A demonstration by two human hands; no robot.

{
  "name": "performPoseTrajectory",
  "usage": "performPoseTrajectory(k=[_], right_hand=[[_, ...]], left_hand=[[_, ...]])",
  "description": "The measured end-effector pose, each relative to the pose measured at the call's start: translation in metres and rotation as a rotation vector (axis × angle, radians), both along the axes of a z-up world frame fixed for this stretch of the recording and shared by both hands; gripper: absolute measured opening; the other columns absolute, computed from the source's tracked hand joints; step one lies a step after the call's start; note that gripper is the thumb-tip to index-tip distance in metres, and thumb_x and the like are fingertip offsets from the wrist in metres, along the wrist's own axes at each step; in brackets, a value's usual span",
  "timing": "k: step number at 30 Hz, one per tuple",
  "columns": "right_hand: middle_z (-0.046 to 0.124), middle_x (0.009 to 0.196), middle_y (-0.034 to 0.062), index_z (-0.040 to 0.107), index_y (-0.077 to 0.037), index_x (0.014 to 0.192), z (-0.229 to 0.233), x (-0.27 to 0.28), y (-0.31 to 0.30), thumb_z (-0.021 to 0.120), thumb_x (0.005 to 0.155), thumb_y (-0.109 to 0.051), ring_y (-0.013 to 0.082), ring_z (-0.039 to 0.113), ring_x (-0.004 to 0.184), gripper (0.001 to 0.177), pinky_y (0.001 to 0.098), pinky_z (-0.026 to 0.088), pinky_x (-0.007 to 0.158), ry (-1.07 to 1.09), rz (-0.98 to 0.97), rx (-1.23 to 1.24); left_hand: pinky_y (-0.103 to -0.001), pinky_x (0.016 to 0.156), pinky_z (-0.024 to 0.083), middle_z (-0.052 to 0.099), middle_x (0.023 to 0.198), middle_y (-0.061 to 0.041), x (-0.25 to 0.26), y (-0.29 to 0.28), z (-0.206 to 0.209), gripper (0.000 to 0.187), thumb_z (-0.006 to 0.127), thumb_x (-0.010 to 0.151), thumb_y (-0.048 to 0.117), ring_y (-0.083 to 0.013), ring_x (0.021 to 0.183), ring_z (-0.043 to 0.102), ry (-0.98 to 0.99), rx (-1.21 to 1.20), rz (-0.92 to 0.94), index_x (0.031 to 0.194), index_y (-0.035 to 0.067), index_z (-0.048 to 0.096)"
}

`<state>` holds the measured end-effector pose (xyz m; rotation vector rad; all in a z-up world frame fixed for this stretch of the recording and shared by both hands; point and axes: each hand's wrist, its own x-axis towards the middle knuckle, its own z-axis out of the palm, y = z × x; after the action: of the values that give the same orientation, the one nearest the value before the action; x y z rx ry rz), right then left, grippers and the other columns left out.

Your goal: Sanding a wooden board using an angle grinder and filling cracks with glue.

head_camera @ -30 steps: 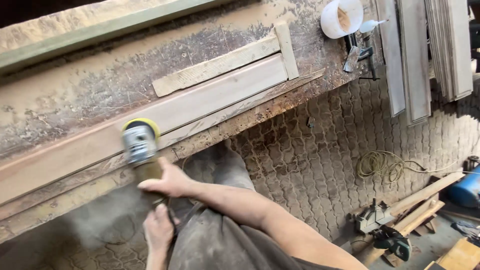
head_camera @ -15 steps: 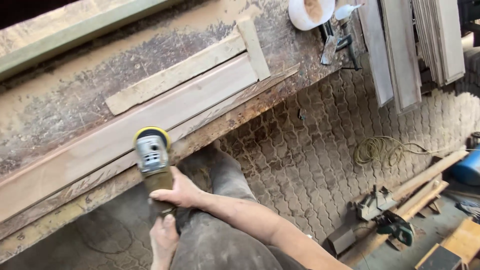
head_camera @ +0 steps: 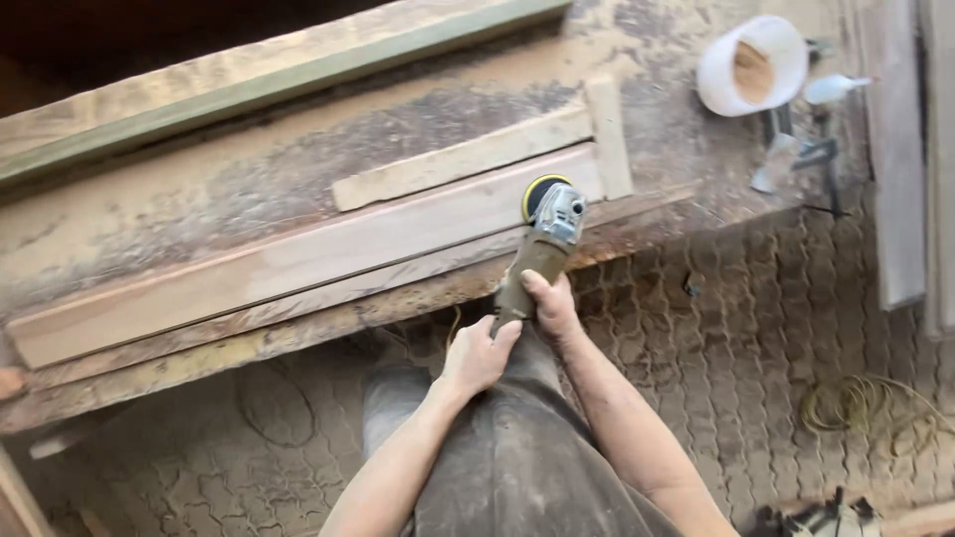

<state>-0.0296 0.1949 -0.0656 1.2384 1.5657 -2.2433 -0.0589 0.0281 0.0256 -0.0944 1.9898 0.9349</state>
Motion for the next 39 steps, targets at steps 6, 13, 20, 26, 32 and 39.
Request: performPoseTrajectory(k=[6,13,20,26,32,39], right_hand=[[0.07,0.103,0.0102,0.06,-0.007,0.124,0.013,-0.047,-0.091,0.079,0.09,-0.024,0.0209,0.067,0.088,0.043,0.0437,0.06,0.079,0.147,0.129,-0.004],[0.067,0.1,0.0052,0.06,-0.009,0.123,0.036,-0.079,-0.278,0.083,0.085,-0.019,0.014,0.062,0.091,0.045,0.0372,0.058,0.078,0.262,0.285,-0.107],[0.061,0.102,0.013,0.049,0.0,0.126,0.079,-0.115,-0.42,0.07,0.086,-0.023,0.0184,0.057,0.086,0.05,0.031,0.052,0.075,0.256,0.461,-0.21],[0.06,0.11,0.0162,0.041,0.001,0.133,0.069,-0.133,-0.534,0.078,0.078,-0.034,0.0239,0.062,0.093,0.075,0.0379,0.057,0.083,0.238,0.732,-0.175],[0.066,0.09,0.0088,0.058,-0.003,0.11,0.111,-0.176,-0.632,0.075,0.073,-0.042,0.0202,0.066,0.072,0.056,0.034,0.059,0.065,0.186,1.077,-0.222],[0.065,0.118,0.0213,0.047,0.004,0.136,0.108,-0.161,-0.625,0.073,0.064,-0.052,0.0294,0.065,0.108,0.095,0.0407,0.053,0.097,0.037,1.0,-0.07]], left_hand=[[-0.059,0.083,0.054,0.072,0.093,-0.027,-0.029,-0.083,0.03,0.06,0.058,0.093,0.063,-0.047,0.101,0.069,-0.021,0.004,0.111,0.096,0.005,0.071],[-0.061,0.079,0.053,0.071,0.087,-0.029,-0.023,-0.262,0.027,0.062,0.049,0.097,0.063,-0.049,0.1,0.069,0.025,-0.025,0.26,0.1,0.003,0.068],[-0.048,0.067,0.053,0.077,0.087,-0.021,-0.006,-0.405,0.017,0.052,0.054,0.093,0.051,-0.044,0.073,0.069,0.258,-0.014,0.418,0.105,0.004,0.071],[-0.034,0.036,0.051,0.065,0.054,-0.011,0.018,-0.499,0.001,0.058,0.054,0.093,0.052,-0.0219,0.038,0.065,-0.006,-0.051,0.746,0.09,-0.004,0.07],[-0.037,0.045,0.052,0.06,0.062,-0.009,0.022,-0.569,0.014,0.048,0.047,0.102,0.043,-0.0238,0.047,0.062,-0.024,-0.025,1.111,0.09,0.0,0.065],[-0.036,0.05,0.049,0.061,0.049,-0.015,0.028,-0.581,0.01,0.062,0.04,0.107,0.043,-0.0279,0.042,0.059,0.015,-0.032,0.951,0.078,-0.005,0.067]])
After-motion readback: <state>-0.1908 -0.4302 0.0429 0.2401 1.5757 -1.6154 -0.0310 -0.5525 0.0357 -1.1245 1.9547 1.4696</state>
